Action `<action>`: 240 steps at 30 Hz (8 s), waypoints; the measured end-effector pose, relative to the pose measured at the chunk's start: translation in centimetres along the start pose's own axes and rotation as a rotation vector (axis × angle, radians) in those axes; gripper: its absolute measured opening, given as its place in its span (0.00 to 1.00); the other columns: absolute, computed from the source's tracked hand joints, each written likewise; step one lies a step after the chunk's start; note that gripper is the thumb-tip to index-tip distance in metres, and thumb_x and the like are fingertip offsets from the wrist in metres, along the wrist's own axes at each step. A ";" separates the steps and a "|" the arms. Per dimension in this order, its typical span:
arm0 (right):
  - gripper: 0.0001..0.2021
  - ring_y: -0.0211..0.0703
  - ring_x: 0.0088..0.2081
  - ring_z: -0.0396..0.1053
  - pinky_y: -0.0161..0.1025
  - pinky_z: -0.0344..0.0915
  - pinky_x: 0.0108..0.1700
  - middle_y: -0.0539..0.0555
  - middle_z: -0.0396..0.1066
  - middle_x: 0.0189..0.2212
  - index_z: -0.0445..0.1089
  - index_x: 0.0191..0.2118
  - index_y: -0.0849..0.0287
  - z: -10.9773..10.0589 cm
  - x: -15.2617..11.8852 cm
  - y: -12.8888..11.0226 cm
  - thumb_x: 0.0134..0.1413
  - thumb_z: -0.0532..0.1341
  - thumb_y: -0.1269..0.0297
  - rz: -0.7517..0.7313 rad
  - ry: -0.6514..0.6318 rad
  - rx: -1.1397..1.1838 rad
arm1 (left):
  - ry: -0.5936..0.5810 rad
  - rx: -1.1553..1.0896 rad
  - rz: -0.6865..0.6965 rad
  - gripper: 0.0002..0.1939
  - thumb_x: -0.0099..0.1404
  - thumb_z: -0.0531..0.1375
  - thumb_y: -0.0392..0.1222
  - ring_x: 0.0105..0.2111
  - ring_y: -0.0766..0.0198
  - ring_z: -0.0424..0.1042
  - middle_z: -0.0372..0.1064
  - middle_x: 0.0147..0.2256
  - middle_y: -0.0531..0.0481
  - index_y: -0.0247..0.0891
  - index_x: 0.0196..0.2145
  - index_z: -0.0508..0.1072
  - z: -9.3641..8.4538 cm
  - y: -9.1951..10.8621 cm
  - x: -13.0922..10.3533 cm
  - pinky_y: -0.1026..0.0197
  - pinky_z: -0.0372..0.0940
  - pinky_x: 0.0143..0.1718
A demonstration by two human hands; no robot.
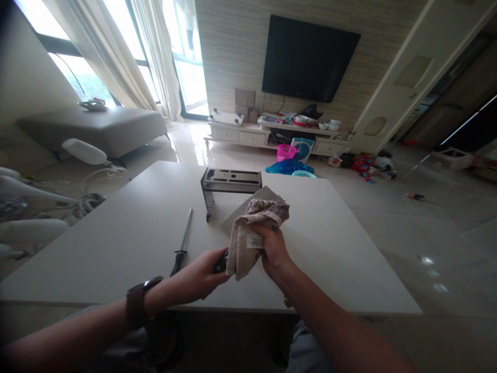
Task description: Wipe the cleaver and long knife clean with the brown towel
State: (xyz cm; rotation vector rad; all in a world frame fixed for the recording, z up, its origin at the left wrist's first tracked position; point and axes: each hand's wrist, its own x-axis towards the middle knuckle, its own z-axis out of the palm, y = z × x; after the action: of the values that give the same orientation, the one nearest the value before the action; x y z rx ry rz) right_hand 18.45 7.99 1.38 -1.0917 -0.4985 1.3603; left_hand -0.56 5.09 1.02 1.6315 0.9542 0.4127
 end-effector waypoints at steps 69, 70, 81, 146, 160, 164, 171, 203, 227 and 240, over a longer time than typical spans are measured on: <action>0.23 0.50 0.39 0.78 0.46 0.73 0.46 0.54 0.82 0.37 0.79 0.37 0.58 1.2 -1.4 2.1 0.27 0.79 0.68 -0.035 -0.115 -0.065 | 0.054 0.056 0.148 0.07 0.59 0.61 0.37 0.32 0.61 0.71 0.76 0.31 0.48 0.35 0.36 0.76 0.1 -0.1 0.5 0.63 0.69 0.33; 0.22 0.50 0.39 0.78 0.46 0.73 0.46 0.54 0.82 0.37 0.79 0.37 0.58 1.2 -1.4 2.2 0.27 0.78 0.68 -0.030 -0.117 -0.072 | 0.062 0.058 0.155 0.07 0.59 0.61 0.37 0.33 0.60 0.71 0.76 0.32 0.48 0.35 0.36 0.77 0.1 -0.1 0.4 0.62 0.69 0.34; 0.19 0.48 0.34 0.77 0.44 0.73 0.41 0.50 0.82 0.33 0.79 0.33 0.58 -0.3 1.3 -1.8 0.25 0.76 0.72 -0.114 -0.005 -0.050 | 0.131 0.220 0.128 0.06 0.64 0.60 0.42 0.29 0.64 0.63 0.68 0.30 0.53 0.36 0.36 0.71 -1.9 -0.2 0.7 0.62 0.59 0.30; 0.20 0.50 0.37 0.78 0.45 0.71 0.44 0.54 0.82 0.35 0.80 0.36 0.59 0.9 -0.7 2.6 0.29 0.78 0.67 0.039 -0.099 -0.072 | 0.074 0.103 0.168 0.15 0.61 0.63 0.40 0.39 0.54 0.78 0.78 0.35 0.46 0.35 0.45 0.77 -1.4 -0.2 0.4 0.58 0.74 0.40; 0.21 0.49 0.35 0.76 0.44 0.71 0.42 0.54 0.82 0.34 0.80 0.36 0.61 1.0 -0.7 2.6 0.27 0.78 0.67 0.051 -0.086 -0.065 | 0.053 0.097 0.174 0.14 0.62 0.62 0.40 0.39 0.56 0.77 0.79 0.37 0.45 0.33 0.45 0.77 -1.4 -0.6 0.4 0.57 0.73 0.43; 0.21 0.49 0.36 0.77 0.44 0.71 0.43 0.54 0.82 0.35 0.80 0.36 0.61 1.0 -0.8 2.6 0.28 0.78 0.67 0.049 -0.081 -0.078 | 0.046 0.082 0.166 0.15 0.63 0.62 0.41 0.38 0.56 0.77 0.79 0.39 0.44 0.33 0.45 0.78 -1.4 -0.6 0.4 0.57 0.74 0.42; 0.19 0.50 0.36 0.77 0.44 0.71 0.43 0.54 0.82 0.35 0.80 0.35 0.60 1.0 -0.8 2.6 0.28 0.77 0.68 0.049 -0.086 -0.073 | 0.039 0.074 0.140 0.15 0.62 0.63 0.42 0.30 0.60 0.75 0.78 0.34 0.46 0.34 0.45 0.78 -1.5 -0.2 0.3 0.61 0.73 0.34; 0.20 0.50 0.38 0.77 0.45 0.71 0.45 0.53 0.82 0.36 0.80 0.36 0.60 1.0 -0.7 2.7 0.30 0.77 0.67 0.046 -0.098 -0.084 | 0.036 0.029 0.104 0.13 0.61 0.62 0.41 0.18 0.67 0.67 0.74 0.24 0.52 0.34 0.43 0.77 -1.3 0.2 0.0 0.65 0.67 0.23; 0.21 0.50 0.37 0.77 0.45 0.71 0.44 0.54 0.82 0.35 0.80 0.37 0.60 0.9 -0.5 3.0 0.29 0.77 0.67 0.050 -0.089 -0.084 | 0.040 0.023 0.096 0.15 0.62 0.62 0.41 0.18 0.68 0.67 0.75 0.26 0.52 0.33 0.45 0.77 -1.3 -0.1 0.0 0.67 0.65 0.21; 0.21 0.49 0.36 0.77 0.44 0.71 0.43 0.53 0.82 0.34 0.80 0.35 0.60 1.2 -0.7 2.7 0.27 0.78 0.67 0.057 -0.082 -0.073 | 0.036 0.030 0.087 0.14 0.62 0.62 0.40 0.17 0.69 0.66 0.75 0.26 0.52 0.32 0.45 0.75 -1.3 -0.5 0.0 0.68 0.63 0.18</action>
State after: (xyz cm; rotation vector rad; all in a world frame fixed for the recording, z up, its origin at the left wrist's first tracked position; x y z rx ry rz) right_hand 15.88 7.31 -0.17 -1.1200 -0.5851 1.4514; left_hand -1.64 5.97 0.97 1.7019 0.9225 0.4911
